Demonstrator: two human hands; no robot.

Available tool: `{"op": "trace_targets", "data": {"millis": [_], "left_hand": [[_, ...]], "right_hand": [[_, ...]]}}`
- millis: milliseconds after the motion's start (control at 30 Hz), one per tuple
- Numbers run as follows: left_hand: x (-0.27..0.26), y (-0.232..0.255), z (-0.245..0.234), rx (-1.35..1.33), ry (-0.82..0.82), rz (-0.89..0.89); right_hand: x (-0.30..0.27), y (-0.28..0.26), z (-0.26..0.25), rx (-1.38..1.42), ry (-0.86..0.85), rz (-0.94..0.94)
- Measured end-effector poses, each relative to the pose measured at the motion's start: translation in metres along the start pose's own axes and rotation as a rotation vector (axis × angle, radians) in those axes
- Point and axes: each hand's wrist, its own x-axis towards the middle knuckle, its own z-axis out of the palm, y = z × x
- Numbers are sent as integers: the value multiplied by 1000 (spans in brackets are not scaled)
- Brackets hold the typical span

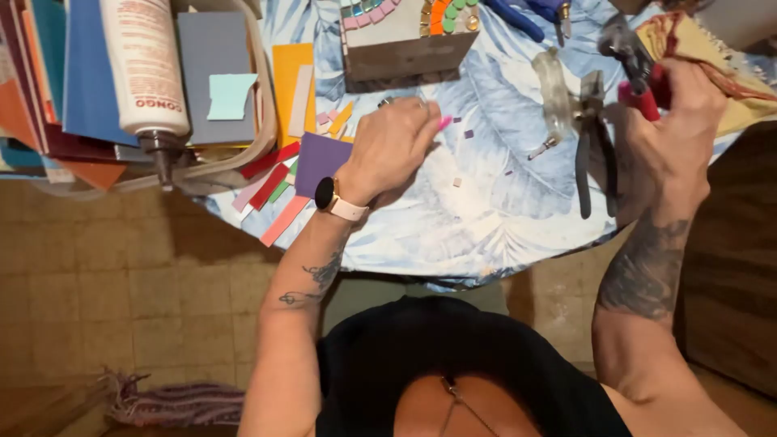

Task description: Decorating a small box with mosaic-like pieces using nippers and glue

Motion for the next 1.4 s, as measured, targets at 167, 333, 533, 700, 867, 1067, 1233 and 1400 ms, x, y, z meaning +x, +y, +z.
{"op": "trace_targets", "data": {"millis": [167,333,533,700,867,1067,1233,1400], "left_hand": [[-3,-17,21,187,-148,131],[0,-18,18,286,-113,114],[9,-2,11,245,-63,42],[15,2,37,498,142,197],[14,20,15,412,164,272],[8,39,-19,154,144,358],[6,35,-16,122,311,480],[4,42,-17,329,461,583]], "right_hand": [[-20,-2,-7,96,-66,112],[-24,-6,-6,130,-89,156],[-23,-6,-2,126,-33,122],[-14,-17,3,375,-73,125],[13,-69,-14,724,-230,354],[39,-112,-18,1016,-521,326],[30,-125,10,1353,-409,294],[25,-132,18,1437,-271,325]]}}
